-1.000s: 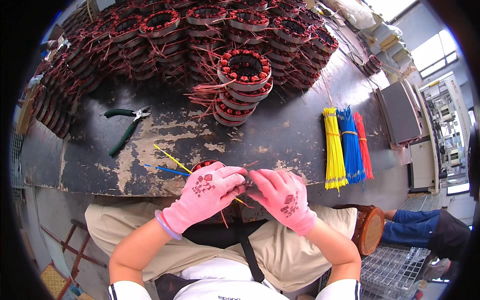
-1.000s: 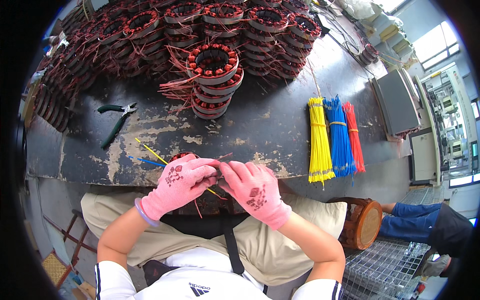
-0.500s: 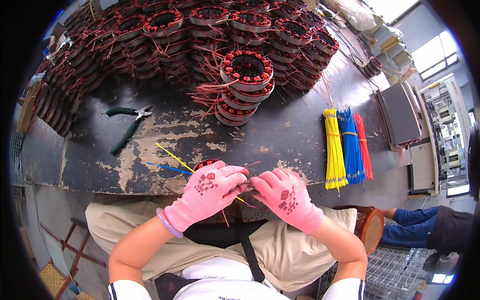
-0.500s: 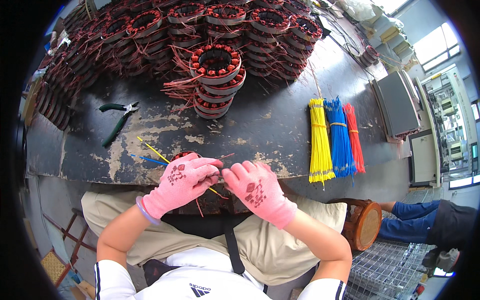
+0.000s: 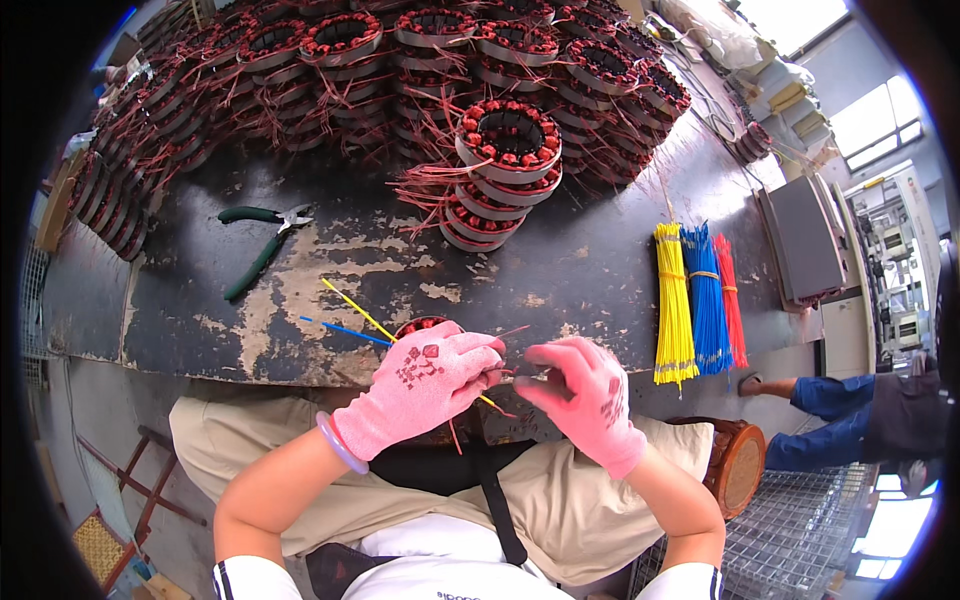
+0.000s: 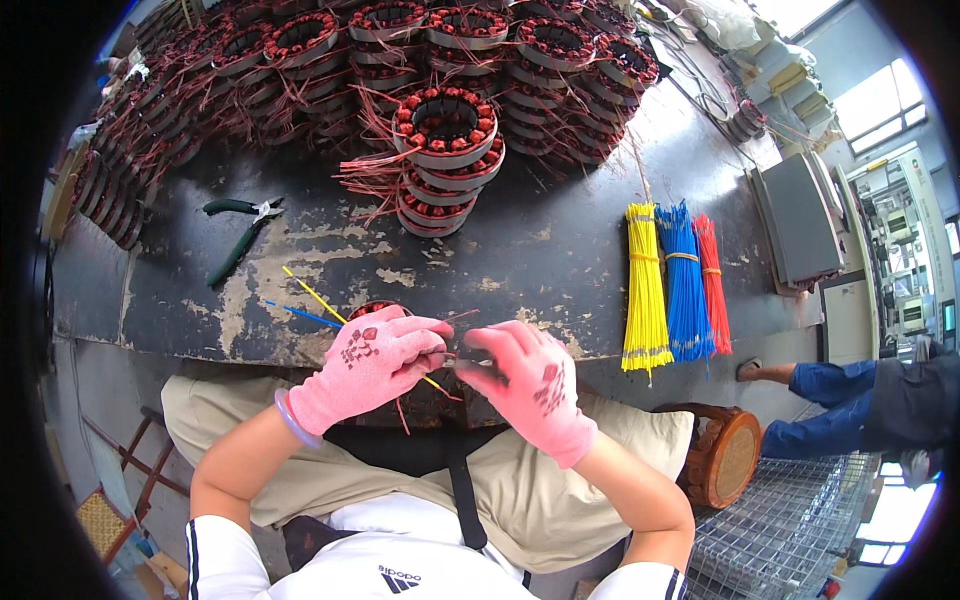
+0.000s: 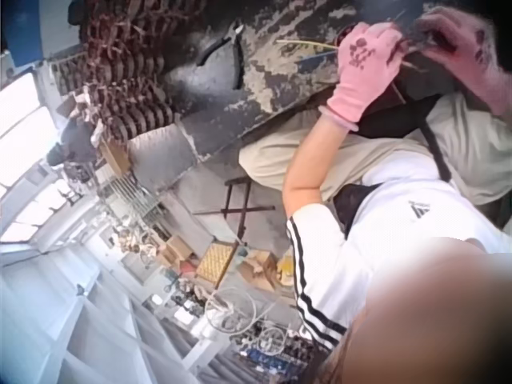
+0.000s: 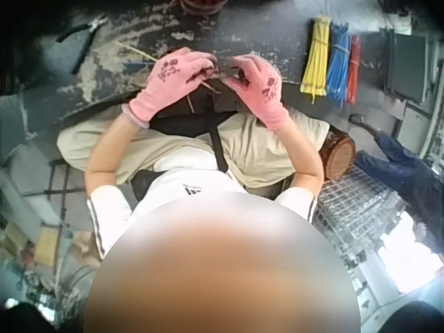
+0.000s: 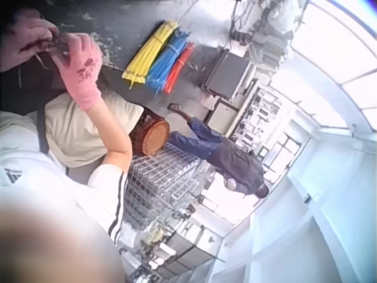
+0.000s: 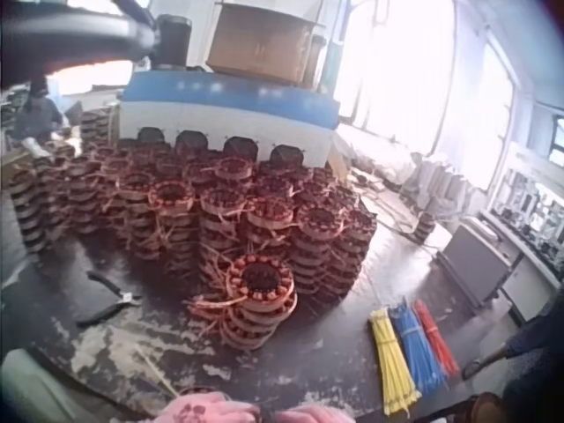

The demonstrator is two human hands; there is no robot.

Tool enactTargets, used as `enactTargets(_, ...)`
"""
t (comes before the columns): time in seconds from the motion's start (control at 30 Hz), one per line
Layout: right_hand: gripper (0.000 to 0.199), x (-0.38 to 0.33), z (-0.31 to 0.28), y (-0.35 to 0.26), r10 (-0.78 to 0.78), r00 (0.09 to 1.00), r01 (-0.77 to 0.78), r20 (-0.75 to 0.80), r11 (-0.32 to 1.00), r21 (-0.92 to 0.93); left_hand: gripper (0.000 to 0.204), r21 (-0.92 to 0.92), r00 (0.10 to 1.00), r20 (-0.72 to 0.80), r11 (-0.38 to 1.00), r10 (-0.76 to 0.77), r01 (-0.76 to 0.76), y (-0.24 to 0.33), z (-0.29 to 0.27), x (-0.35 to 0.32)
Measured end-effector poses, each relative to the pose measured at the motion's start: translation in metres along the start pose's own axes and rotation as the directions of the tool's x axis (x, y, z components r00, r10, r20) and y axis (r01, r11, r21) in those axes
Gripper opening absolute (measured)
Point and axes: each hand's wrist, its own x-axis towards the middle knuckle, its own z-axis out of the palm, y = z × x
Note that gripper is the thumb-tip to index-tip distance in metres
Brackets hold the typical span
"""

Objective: The person sits at a workbench and assembles electrical components by bundling red wires with yellow and blue zip ties. They use pliers to cut the zip ties and organize the finished units on the table.

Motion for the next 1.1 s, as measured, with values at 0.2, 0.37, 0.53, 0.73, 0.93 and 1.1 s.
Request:
enactTargets(0.2, 0.037, -0.001, 0.014, 0.003, -0.36, 0.932, 0.361, 0.052, 0.9, -0.243, 0.016, 0.022, 1.0, 0.028, 1.0, -0.008, 0.007, 0.0, 0.0, 0.0)
enactTargets(0.37, 0.04, -0.007, 0.024, 0.013, -0.314, 0.948, 0.319, 0.059, 0.923, -0.214, 0.019, 0.039, 0.998, 0.07, 0.999, -0.004, 0.001, 0.0, -0.003, 0.001)
enactTargets(0.53, 0.044, -0.004, 0.018, 0.016, -0.362, 0.926, 0.377, 0.105, 0.886, -0.27, 0.025, -0.057, 0.99, 0.081, 0.991, -0.113, 0.118, 0.013, -0.04, 0.0)
enactTargets(0.73, 0.037, -0.004, 0.027, 0.022, -0.387, 0.913, 0.409, 0.133, 0.851, -0.33, 0.03, 0.237, 1.0, 0.001, 0.971, 0.019, -0.019, 0.011, -0.048, -0.003)
enactTargets(0.93, 0.038, -0.012, 0.014, 0.026, -0.312, 0.944, 0.328, 0.104, 0.916, -0.229, 0.032, 0.217, 1.0, -0.01, 0.976, -0.013, 0.015, 0.007, -0.014, 0.007)
enactTargets(1.1, 0.022, -0.044, -0.059, 0.059, 0.033, 0.96, -0.1, -0.277, 0.967, -0.232, 0.031, 0.194, 0.995, -0.04, 0.976, -0.091, 0.097, 0.006, -0.012, 0.001)
